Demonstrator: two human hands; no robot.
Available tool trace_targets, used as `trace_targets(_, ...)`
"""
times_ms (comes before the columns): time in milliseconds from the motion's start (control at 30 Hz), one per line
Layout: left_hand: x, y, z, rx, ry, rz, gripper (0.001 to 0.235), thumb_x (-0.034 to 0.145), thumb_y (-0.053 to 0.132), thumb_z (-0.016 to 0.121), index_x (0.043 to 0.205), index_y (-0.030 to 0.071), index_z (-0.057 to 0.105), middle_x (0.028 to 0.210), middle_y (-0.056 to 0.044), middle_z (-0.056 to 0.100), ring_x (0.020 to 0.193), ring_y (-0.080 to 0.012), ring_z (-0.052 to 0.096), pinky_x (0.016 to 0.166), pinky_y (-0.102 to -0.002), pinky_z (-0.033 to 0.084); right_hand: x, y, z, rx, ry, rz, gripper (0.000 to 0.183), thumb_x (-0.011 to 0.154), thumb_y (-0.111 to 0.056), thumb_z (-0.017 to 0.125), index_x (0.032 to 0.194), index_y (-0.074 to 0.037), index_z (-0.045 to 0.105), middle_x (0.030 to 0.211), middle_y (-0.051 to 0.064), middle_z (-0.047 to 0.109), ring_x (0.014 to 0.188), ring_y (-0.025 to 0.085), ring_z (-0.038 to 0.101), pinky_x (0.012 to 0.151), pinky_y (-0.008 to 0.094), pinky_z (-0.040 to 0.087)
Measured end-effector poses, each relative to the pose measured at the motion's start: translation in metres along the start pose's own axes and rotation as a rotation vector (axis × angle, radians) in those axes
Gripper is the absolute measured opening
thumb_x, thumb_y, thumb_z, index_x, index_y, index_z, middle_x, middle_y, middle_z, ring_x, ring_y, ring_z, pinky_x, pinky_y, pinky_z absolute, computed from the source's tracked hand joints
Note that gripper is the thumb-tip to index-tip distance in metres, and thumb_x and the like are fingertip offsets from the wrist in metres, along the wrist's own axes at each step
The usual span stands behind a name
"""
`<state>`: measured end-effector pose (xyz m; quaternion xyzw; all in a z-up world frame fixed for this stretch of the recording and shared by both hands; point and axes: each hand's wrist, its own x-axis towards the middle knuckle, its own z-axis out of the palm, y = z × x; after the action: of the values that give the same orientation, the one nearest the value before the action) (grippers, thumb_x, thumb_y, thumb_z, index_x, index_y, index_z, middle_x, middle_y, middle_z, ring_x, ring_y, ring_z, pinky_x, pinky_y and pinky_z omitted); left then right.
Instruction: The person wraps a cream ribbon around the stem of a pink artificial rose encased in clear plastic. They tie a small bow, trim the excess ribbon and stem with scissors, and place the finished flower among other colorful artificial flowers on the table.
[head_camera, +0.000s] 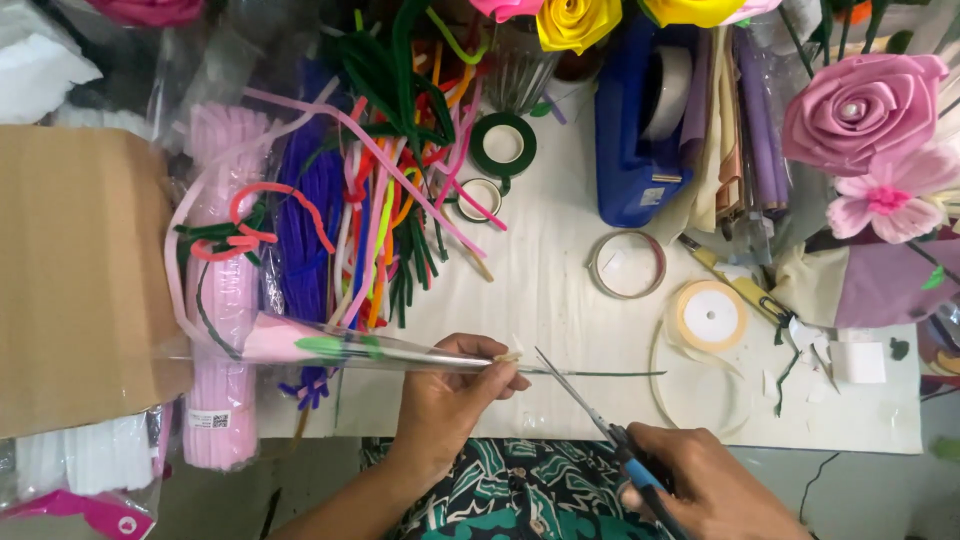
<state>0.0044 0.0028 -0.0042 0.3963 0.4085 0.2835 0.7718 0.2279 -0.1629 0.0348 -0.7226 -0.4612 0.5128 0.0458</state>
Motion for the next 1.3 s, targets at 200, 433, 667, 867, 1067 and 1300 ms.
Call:
trace_targets(200,0.004,-0.001,0.007,-0.004,0.009,0.028,0.013,0.088,0.010,0.075,0.097,0.000,0.072,0.078,-0.018,0.080,0.077,-0.0265,0.082,0.073,-0.034,0.067,0.006,-0.021,0.006,-0.134,0.116,0.042,0.034,0.093,-0.044,0.059,0.073,-0.018,0.052,0.061,-0.002,0.055,0.061,0.014,0.043,0.060,0.034,0.036)
trace_targets(433,0.008,-0.019,0.010,-0.074,-0.027,0.053,0.008,0.090,0.007,0.072,0.097,0.002,0.070,0.082,-0.019,0.081,0.078,-0.0258,0.081,0.076,-0.036,0.067,0.022,-0.008,0.018,-0.132,0.184,-0.055,0.056,0.081,-0.073,0.069,0.074,-0.020,0.055,0.060,-0.006,0.054,0.056,0.012,0.044,0.055,0.031,0.038)
trace_targets(667,0.013,-0.027,0.023,-0.161,0.034,0.042,0.005,0.089,0.003,0.072,0.093,0.001,0.070,0.082,-0.017,0.078,0.076,-0.0281,0.080,0.072,-0.037,0.068,0.038,0.001,0.031,-0.013,0.308,-0.151,0.057,0.082,-0.070,0.069,0.071,-0.017,0.053,0.058,-0.004,0.048,0.052,0.012,0.041,0.050,0.033,0.035)
trace_targets(867,0.017,-0.026,0.026,-0.158,0.043,0.068,0.004,0.089,0.004,0.071,0.093,0.001,0.070,0.081,-0.015,0.077,0.076,-0.0266,0.079,0.068,-0.037,0.067,0.048,0.002,0.039,-0.004,0.413,-0.176,0.054,0.081,-0.065,0.073,0.073,-0.015,0.054,0.056,-0.002,0.050,0.051,0.014,0.040,0.050,0.034,0.035)
trace_targets(1067,0.019,-0.029,0.026,-0.162,0.044,0.113,0.004,0.091,0.003,0.070,0.094,0.000,0.069,0.081,-0.013,0.074,0.072,-0.0235,0.076,0.061,-0.032,0.064,0.055,0.001,0.045,-0.005,0.457,-0.211,0.055,0.081,-0.067,0.070,0.074,-0.015,0.055,0.056,-0.001,0.052,0.051,0.016,0.042,0.049,0.035,0.035)
trace_targets(1300,0.018,-0.030,0.028,-0.156,0.051,0.114,0.006,0.091,0.003,0.071,0.096,0.000,0.069,0.081,-0.012,0.073,0.073,-0.0223,0.076,0.059,-0.031,0.064,0.054,0.004,0.050,0.012,0.483,-0.176,0.055,0.081,-0.067,0.069,0.073,-0.014,0.058,0.054,0.000,0.049,0.050,0.016,0.039,0.049,0.036,0.033)
